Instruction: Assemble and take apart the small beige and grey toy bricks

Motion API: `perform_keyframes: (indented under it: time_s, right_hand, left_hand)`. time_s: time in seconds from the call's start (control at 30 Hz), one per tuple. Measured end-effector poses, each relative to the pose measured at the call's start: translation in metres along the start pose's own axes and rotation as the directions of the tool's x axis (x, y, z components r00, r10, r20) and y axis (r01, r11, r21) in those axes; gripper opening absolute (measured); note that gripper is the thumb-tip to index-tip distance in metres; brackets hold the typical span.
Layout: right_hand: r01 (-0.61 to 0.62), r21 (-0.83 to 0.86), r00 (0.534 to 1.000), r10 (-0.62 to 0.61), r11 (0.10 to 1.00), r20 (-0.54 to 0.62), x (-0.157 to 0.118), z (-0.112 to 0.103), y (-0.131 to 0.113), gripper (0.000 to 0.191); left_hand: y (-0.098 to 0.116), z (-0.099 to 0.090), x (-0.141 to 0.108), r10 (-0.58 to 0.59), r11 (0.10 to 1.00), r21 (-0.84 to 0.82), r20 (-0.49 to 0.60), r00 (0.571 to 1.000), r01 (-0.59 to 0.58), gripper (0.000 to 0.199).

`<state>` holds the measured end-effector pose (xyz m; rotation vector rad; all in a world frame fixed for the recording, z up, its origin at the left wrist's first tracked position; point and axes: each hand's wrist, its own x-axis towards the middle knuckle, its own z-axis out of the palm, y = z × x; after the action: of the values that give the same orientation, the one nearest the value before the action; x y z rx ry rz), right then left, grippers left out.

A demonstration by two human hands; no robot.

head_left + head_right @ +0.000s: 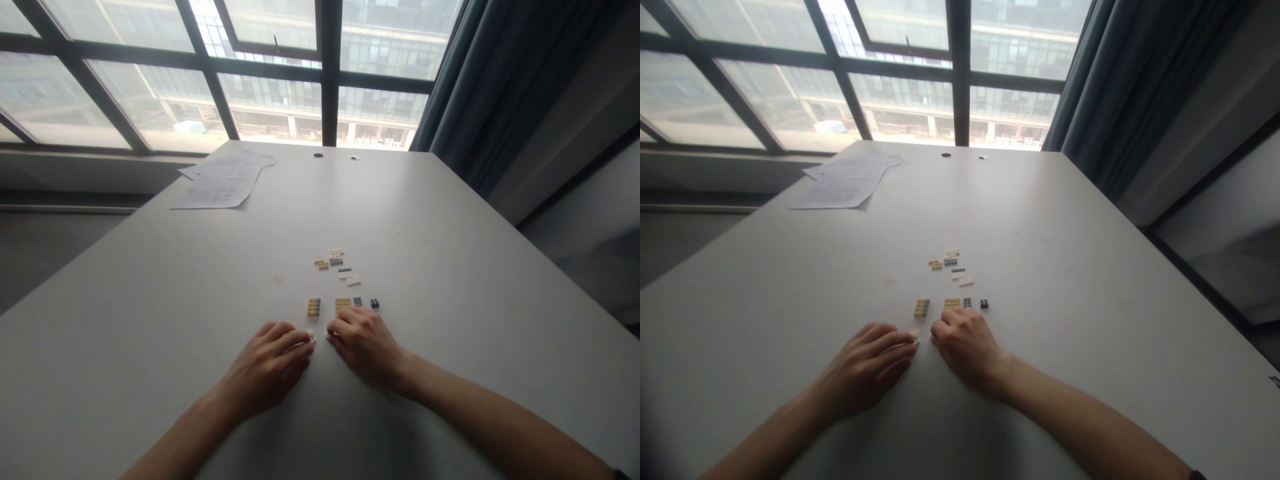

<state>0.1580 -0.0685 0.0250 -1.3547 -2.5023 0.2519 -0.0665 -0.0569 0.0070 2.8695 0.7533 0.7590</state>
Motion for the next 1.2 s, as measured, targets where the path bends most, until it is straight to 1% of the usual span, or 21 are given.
perform_keyframes:
  time_s: [0.17, 0.23, 0.3, 0.37, 0.43, 0.5, 0.57, 0.67, 0.83, 0.93, 1.07, 1.13, 1.2]
  right_hand:
    - [-0.014, 0.039, 1.0, 0.014, 0.999, -0.004, -0.003, 0.0, -0.001, 0.01]
    - [-0.019, 0.081, 0.999, 0.022, 0.997, -0.031, -0.004, -0.002, 0.001, 0.01]
    - [-0.041, 0.135, 0.995, 0.053, 0.99, -0.084, -0.001, -0.008, 0.009, 0.013]
    - [-0.102, 0.17, 0.982, 0.126, 0.98, -0.138, 0.005, -0.016, 0.024, 0.015]
    - [-0.216, 0.147, 0.953, 0.241, 0.965, -0.181, 0.014, -0.024, 0.045, 0.017]
    - [-0.327, 0.108, 0.928, 0.341, 0.939, -0.154, 0.024, -0.029, 0.067, 0.021]
    - [-0.375, 0.067, 0.921, 0.38, 0.925, -0.089, 0.03, -0.029, 0.084, 0.025]
    - [-0.342, 0.066, 0.939, 0.344, 0.937, -0.026, 0.034, -0.024, 0.095, 0.024]
    - [-0.283, 0.103, 0.956, 0.289, 0.953, -0.047, 0.036, -0.018, 0.093, 0.013]
    - [-0.264, 0.158, 0.96, 0.274, 0.951, -0.048, 0.038, -0.019, 0.093, 0.009]
    - [-0.269, 0.208, 0.956, 0.286, 0.94, -0.057, 0.037, -0.025, 0.094, 0.002]
    - [-0.269, 0.222, 0.954, 0.29, 0.937, -0.07, 0.032, -0.029, 0.092, 0.004]
    - [-0.263, 0.274, 0.948, 0.301, 0.925, -0.107, 0.022, -0.033, 0.084, 0.004]
  left_hand:
    - [-0.004, 0.001, 0.0, 0.002, 1.0, -0.015, -0.025, 1.0, -0.002, 0.02]
    - [-0.004, 0.001, 0.0, 0.005, 1.0, -0.009, -0.037, 0.999, -0.006, 0.02]
    - [-0.004, 0.0, 0.0, 0.006, 1.0, 0.005, -0.045, 0.999, -0.006, 0.02]
    - [-0.004, -0.001, 0.0, -0.007, 1.0, 0.014, -0.057, 0.998, 0.007, 0.021]
    - [-0.004, -0.001, 0.0, -0.02, 1.0, 0.012, -0.079, 0.997, 0.021, 0.021]
    - [-0.005, -0.001, 0.001, -0.028, 1.0, 0.006, -0.103, 0.994, 0.029, 0.02]
    - [-0.005, 0.0, 0.001, -0.035, 0.999, 0.0, -0.113, 0.993, 0.036, 0.019]
    - [-0.004, 0.0, 0.002, -0.045, 0.999, -0.005, -0.12, 0.992, 0.045, 0.019]
    - [-0.002, -0.001, 0.001, -0.052, 0.999, -0.006, -0.132, 0.99, 0.051, 0.019]
    - [-0.002, 0.0, 0.001, -0.056, 0.998, -0.017, -0.138, 0.989, 0.054, 0.021]
    - [-0.005, 0.0, 0.001, -0.072, 0.997, -0.034, -0.144, 0.987, 0.067, 0.021]
    - [-0.007, -0.001, 0.0, -0.081, 0.996, -0.04, -0.165, 0.983, 0.076, 0.021]
    - [-0.005, -0.002, 0.0, -0.082, 0.996, -0.035, -0.188, 0.979, 0.077, 0.021]
